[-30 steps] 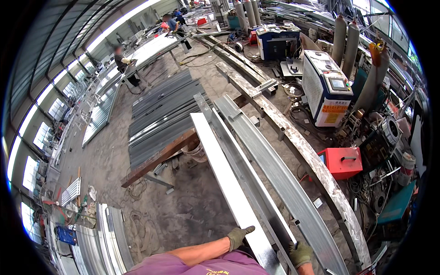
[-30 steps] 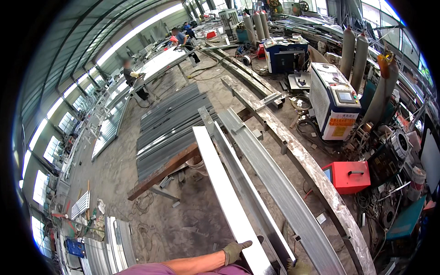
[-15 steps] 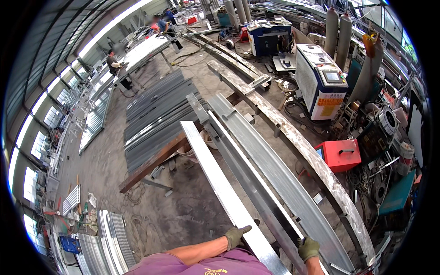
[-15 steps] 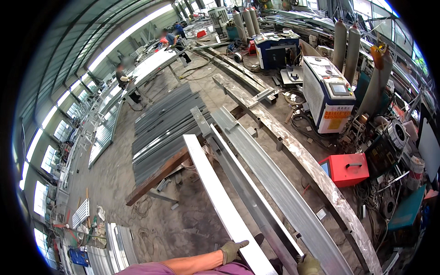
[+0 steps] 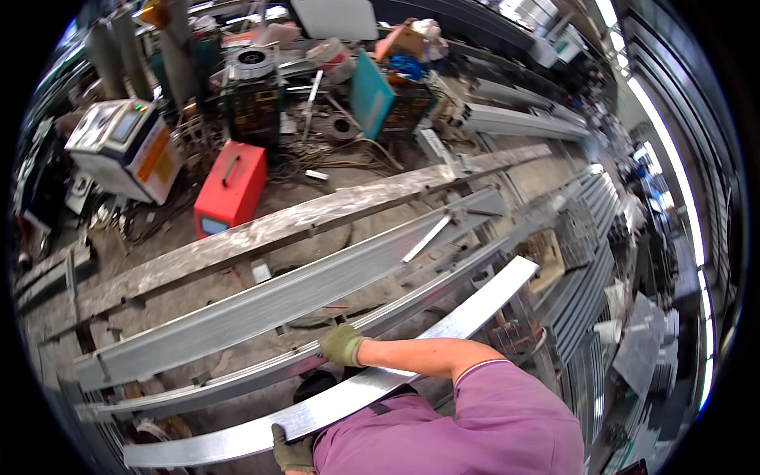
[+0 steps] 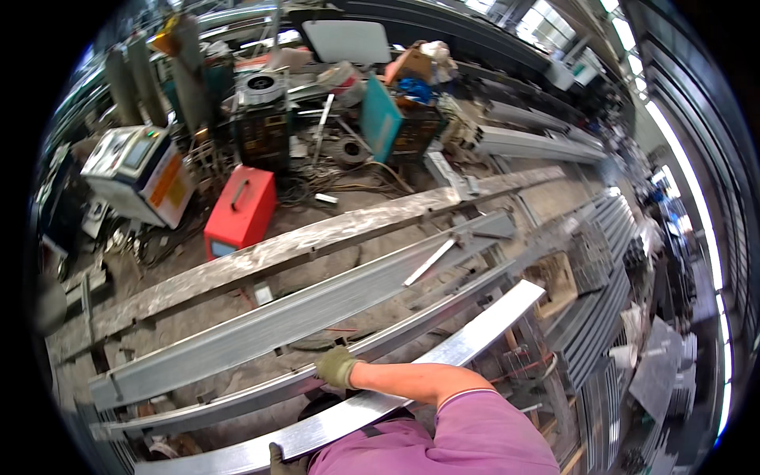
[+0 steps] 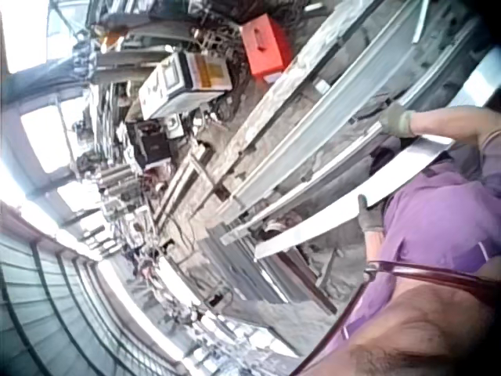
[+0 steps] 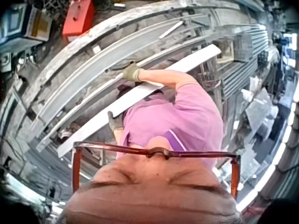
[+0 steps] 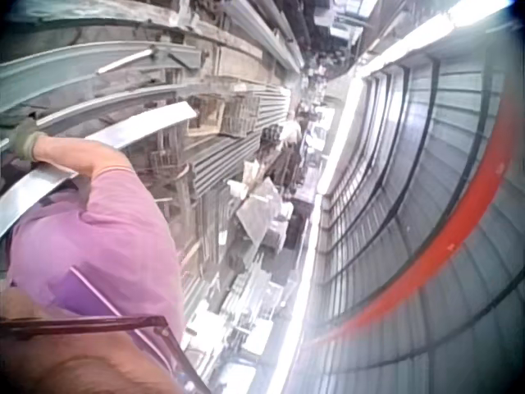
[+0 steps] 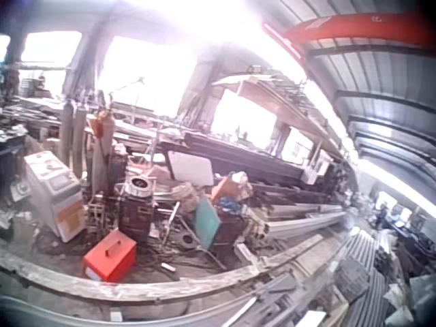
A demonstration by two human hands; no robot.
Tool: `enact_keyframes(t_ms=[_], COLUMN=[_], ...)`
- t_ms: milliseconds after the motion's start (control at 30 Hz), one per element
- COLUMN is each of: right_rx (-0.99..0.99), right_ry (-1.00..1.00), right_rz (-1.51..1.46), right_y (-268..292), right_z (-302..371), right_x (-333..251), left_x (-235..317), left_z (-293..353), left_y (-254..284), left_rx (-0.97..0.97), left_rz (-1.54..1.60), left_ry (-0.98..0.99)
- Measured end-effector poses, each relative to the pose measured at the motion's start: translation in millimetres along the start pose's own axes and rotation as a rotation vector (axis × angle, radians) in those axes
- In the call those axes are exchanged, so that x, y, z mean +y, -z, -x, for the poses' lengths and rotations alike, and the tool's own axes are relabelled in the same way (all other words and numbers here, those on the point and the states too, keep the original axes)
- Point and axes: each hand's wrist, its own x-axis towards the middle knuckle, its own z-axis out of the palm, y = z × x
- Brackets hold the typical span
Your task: The person assembles and welds metal frame components in a workshop. They position metal bars on a workbench, use a hammer to align joints, and weld the pieces together with a handheld welding torch. The person repeatedly repositions the frame to weld different seams.
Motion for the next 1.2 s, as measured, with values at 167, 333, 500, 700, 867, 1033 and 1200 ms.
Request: enact_keyframes(t_ms=[167,333,500,700,867,1033,1200], right_rx=[0.078,-0.101,-0.042,0.070,-0.060,-0.220,0.085], right_ry=[0.007,-0.140,-0.126,-0.145,-0.188,-0.282,-0.228], right_rz=[-0.003,-0.012,0.004,-0.008,0.040,-0.085,-0.063], right_y=[-15,-3,-8,-15,12,27,29], right_z=[20,13,5,20,22,24,75], right_x=[-10,6,7,3,-1,0,-10], left_x=[24,37,41,40,48,46,46], left_z=[7,7,-1,2,47,16,17], left_y=[20,19,30,33,-28,1,-11], left_rx=[-0.053,-0.053,-0.040,-0.053,0.066,-0.056,-0.072], left_rz=[0.104,0.043,0.052,0.068,-0.040,0.038,0.073], left_ry=[0.189,0.123,0.163,0.213,0.026,0.124,0.106])
